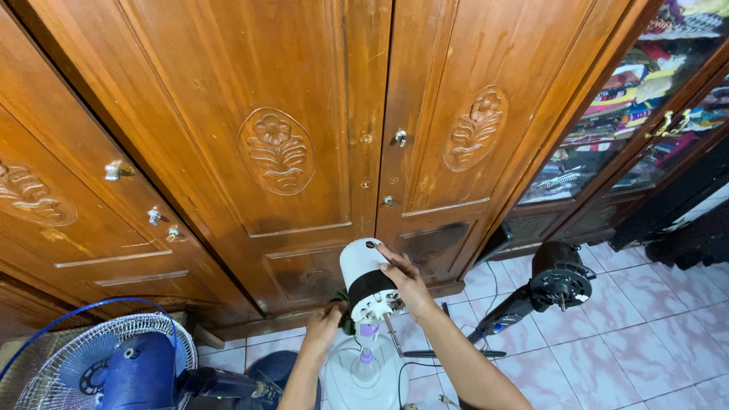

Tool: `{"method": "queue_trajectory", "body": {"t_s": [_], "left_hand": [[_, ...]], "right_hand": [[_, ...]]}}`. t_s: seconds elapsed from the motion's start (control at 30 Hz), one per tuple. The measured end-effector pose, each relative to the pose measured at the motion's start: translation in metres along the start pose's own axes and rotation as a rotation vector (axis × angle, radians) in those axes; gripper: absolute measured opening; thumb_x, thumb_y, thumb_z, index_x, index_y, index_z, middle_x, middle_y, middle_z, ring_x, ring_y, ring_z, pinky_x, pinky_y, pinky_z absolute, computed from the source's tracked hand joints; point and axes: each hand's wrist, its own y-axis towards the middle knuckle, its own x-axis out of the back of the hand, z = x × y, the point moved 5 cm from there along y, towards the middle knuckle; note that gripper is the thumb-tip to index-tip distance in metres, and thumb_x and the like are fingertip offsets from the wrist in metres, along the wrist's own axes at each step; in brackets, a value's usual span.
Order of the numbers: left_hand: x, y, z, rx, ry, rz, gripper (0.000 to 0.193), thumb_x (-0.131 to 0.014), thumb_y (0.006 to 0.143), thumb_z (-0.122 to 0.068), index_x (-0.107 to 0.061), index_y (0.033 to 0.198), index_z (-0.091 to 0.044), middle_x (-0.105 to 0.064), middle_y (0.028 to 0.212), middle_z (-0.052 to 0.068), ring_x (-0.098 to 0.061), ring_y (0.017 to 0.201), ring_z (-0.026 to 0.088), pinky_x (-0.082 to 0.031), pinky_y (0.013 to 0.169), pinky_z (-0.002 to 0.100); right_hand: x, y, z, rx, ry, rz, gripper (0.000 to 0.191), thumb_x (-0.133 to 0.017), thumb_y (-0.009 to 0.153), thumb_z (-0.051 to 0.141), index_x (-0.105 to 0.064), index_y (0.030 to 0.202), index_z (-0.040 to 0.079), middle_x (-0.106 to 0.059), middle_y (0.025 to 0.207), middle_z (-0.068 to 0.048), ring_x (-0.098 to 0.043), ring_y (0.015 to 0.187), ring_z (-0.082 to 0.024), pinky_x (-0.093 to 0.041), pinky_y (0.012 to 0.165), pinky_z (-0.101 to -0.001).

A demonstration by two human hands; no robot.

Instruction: The person wipes the components of an electric fan with a green cloth, first cleaning the blue fan housing and blade assembly on a small wooden table, then wiping the white motor housing of a pedestal fan, and finally cleaning a black fan motor head. The fan guard and other parts remain on the table as each part is wiped in turn.

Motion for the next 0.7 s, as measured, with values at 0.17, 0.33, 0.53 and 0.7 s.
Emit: {"method": "queue_trajectory", "body": {"t_s": [0.17,0.33,0.53,0.7], "left_hand": [[0.019,-0.023,-0.094,-0.374,0.301,-0.278,0.029,-0.072,0.088,-0.030,-0.078,0.097,-0.003,-0.073,0.090,0.016,-0.072,0.082,0.028,-0.054,0.074,0.035],[-0.016,-0.024,-0.192,-0.612,0.368,-0.165,0.030,-0.073,0.091,-0.033,-0.077,0.099,-0.005,-0.074,0.087,0.014,-0.071,0.078,0.026,-0.054,0.071,0.035],[-0.046,-0.032,-0.210,-0.408,0.382,0.059,0.028,-0.071,0.090,-0.028,-0.079,0.111,-0.012,-0.073,0.075,0.010,-0.064,0.059,0.021,-0.051,0.059,0.032],[-0.022,-0.043,-0.186,-0.525,0.187,-0.215,0.029,-0.068,0.093,-0.026,-0.077,0.114,-0.009,-0.071,0.091,0.011,-0.070,0.080,0.019,-0.055,0.073,0.030]], "right_hand": [[0.017,0.002,0.006,-0.166,0.096,0.072,0.036,-0.061,0.098,0.018,-0.071,0.132,0.009,-0.066,0.134,-0.005,-0.063,0.121,-0.016,-0.044,0.106,-0.0308],[0.037,0.004,0.025,0.070,0.149,-0.097,0.028,-0.065,0.097,0.014,-0.074,0.123,0.006,-0.073,0.119,-0.006,-0.066,0.112,-0.017,-0.049,0.101,-0.0309],[0.013,-0.011,0.055,0.496,-0.376,0.025,0.031,-0.073,0.090,0.012,-0.072,0.120,0.004,-0.072,0.109,-0.006,-0.066,0.105,-0.016,-0.051,0.093,-0.0296],[0.002,-0.021,0.086,0.539,-0.718,-0.046,0.021,-0.085,0.078,0.013,-0.079,0.094,0.002,-0.074,0.100,-0.012,-0.064,0.097,-0.027,-0.051,0.089,-0.0377]]}}
